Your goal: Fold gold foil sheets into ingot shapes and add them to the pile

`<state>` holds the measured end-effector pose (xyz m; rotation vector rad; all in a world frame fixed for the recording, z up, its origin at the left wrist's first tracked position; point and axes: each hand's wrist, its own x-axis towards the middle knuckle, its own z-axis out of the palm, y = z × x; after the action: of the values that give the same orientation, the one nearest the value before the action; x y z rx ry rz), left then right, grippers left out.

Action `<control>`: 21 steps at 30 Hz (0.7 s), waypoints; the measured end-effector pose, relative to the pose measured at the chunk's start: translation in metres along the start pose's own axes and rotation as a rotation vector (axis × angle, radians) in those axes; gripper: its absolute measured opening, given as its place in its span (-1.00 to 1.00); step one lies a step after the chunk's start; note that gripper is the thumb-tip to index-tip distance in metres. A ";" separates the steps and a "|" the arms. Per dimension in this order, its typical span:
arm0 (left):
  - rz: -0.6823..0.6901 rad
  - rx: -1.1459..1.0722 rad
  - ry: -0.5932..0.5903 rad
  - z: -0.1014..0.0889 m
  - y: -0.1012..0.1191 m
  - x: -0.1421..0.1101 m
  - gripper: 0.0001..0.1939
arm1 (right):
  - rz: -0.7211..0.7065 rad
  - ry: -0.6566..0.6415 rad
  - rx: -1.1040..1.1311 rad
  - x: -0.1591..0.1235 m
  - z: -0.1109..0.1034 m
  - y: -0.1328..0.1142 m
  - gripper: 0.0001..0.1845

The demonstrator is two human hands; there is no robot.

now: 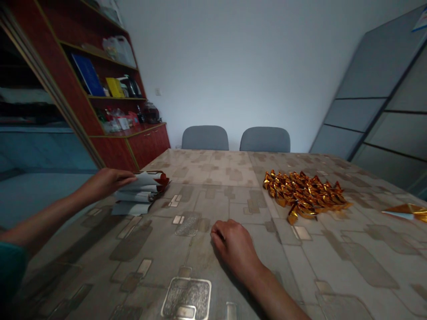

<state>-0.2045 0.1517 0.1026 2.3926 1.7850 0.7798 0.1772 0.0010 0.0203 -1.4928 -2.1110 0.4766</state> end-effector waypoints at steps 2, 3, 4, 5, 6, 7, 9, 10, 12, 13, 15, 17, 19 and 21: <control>0.019 0.055 -0.024 -0.001 0.002 0.002 -0.70 | 0.000 -0.012 -0.006 -0.001 -0.001 -0.002 -0.80; 0.022 0.073 -0.034 -0.001 0.002 0.003 -0.68 | 0.000 -0.016 -0.009 -0.001 -0.001 -0.003 -0.80; 0.015 0.102 -0.028 -0.001 0.003 0.003 -0.67 | -0.001 -0.018 -0.011 -0.001 -0.001 -0.004 -0.80; 0.002 0.136 -0.018 0.000 0.004 0.002 -0.65 | 0.000 -0.020 -0.013 -0.001 -0.002 -0.004 -0.80; -0.015 0.172 0.000 0.000 0.005 0.002 -0.63 | 0.001 -0.020 -0.016 0.000 -0.002 -0.004 -0.79; -0.035 0.209 0.025 0.000 0.008 0.000 -0.60 | 0.003 -0.019 -0.020 0.000 -0.002 -0.004 -0.79; -0.079 0.277 0.085 0.000 0.013 -0.002 -0.53 | 0.012 -0.016 -0.030 0.001 -0.003 -0.003 -0.79; -0.101 0.306 0.118 -0.001 0.017 -0.004 -0.49 | 0.019 -0.013 -0.037 0.001 -0.003 -0.002 -0.79; -0.143 0.348 0.176 -0.001 0.025 -0.006 -0.45 | 0.039 -0.006 -0.056 0.001 -0.003 -0.001 -0.80; -0.161 0.361 0.194 0.000 0.029 -0.007 -0.44 | 0.055 0.000 -0.069 0.002 -0.002 -0.001 -0.80; -0.193 0.376 0.216 0.001 0.037 -0.008 -0.46 | 0.102 0.023 -0.107 0.002 -0.003 0.000 -0.80; -0.212 0.388 0.218 0.002 0.044 -0.009 -0.50 | 0.166 0.065 -0.165 0.004 -0.006 0.003 -0.80; -0.217 0.401 0.206 0.003 0.049 -0.009 -0.54 | 0.246 0.129 -0.245 0.006 -0.018 0.012 -0.82; -0.218 0.414 0.200 0.004 0.051 -0.010 -0.56 | 0.345 0.220 -0.341 0.006 -0.039 0.028 -0.82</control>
<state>-0.1597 0.1267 0.1127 2.3481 2.4509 0.7011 0.2196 0.0158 0.0373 -2.0166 -1.8323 0.0611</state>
